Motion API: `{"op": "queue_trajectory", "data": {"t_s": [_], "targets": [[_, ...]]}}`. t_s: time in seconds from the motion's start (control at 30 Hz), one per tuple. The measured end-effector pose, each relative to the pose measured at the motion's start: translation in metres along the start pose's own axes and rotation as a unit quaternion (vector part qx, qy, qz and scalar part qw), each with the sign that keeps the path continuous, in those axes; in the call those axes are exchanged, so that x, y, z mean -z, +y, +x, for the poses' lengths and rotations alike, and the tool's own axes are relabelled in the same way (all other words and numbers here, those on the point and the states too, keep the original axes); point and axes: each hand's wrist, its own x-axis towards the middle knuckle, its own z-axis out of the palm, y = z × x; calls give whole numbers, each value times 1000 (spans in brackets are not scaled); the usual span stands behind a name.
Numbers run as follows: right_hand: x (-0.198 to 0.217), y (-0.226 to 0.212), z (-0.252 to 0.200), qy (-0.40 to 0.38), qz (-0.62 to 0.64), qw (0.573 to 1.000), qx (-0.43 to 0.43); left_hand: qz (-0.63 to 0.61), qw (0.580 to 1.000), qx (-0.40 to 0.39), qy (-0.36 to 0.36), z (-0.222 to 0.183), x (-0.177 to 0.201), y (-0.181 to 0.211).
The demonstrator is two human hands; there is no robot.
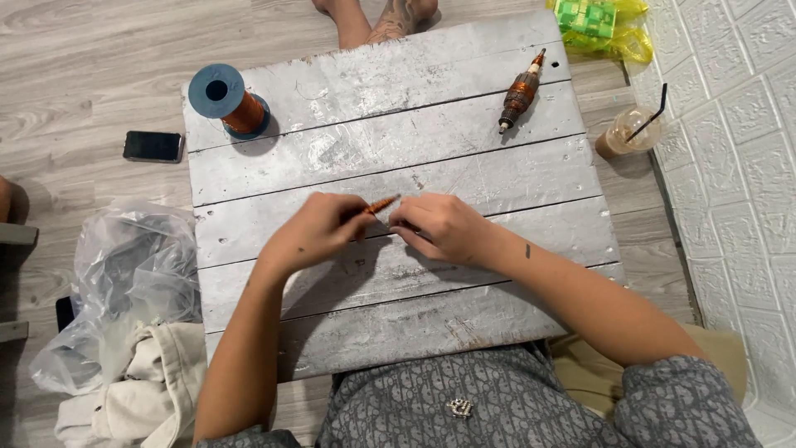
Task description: Manually winding thin copper wire onto a motor armature using a small guiding tool.
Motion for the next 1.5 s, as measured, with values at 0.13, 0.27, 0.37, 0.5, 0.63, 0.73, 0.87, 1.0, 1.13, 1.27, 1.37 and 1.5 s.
{"op": "queue_trajectory", "data": {"t_s": [0.13, 0.27, 0.37, 0.5, 0.63, 0.73, 0.87, 1.0, 1.13, 1.27, 1.37, 1.5], "targets": [[4, 5, 5, -23, 142, 984, -104, -114, 989, -75, 60, -4, 5, -3], [32, -2, 17, -32, 126, 987, -93, -158, 981, -117, -3, -1, -10, 7], [39, 5, 15, -31, -8, 999, 12, -131, 979, -126, -90, -1, -18, 13], [32, 8, 9, -7, -84, 996, 35, -18, 995, -77, -66, 4, -23, 23], [15, 7, 4, -11, -54, 998, 16, 13, 999, -28, 17, 9, -18, 14], [13, 1, 5, -21, -39, 999, 21, -59, 997, -25, 45, 10, -12, -3], [13, 4, 11, 3, 62, 997, -38, -105, 992, -27, 71, 8, -11, -1], [20, 19, 8, 13, 118, 992, -49, -146, 984, -73, 69, 4, -14, 2], [46, 16, 15, -18, 6, 1000, -7, -130, 986, -108, -14, 0, -19, 7], [41, 18, 12, 25, -65, 997, 34, -95, 989, -105, -39, 3, -26, 19], [34, 18, 9, 36, -111, 991, 64, -46, 994, -93, -32, 3, -29, 30], [36, 10, 11, 27, -125, 988, 85, -24, 999, -37, 18, 6, -30, 35]]}}
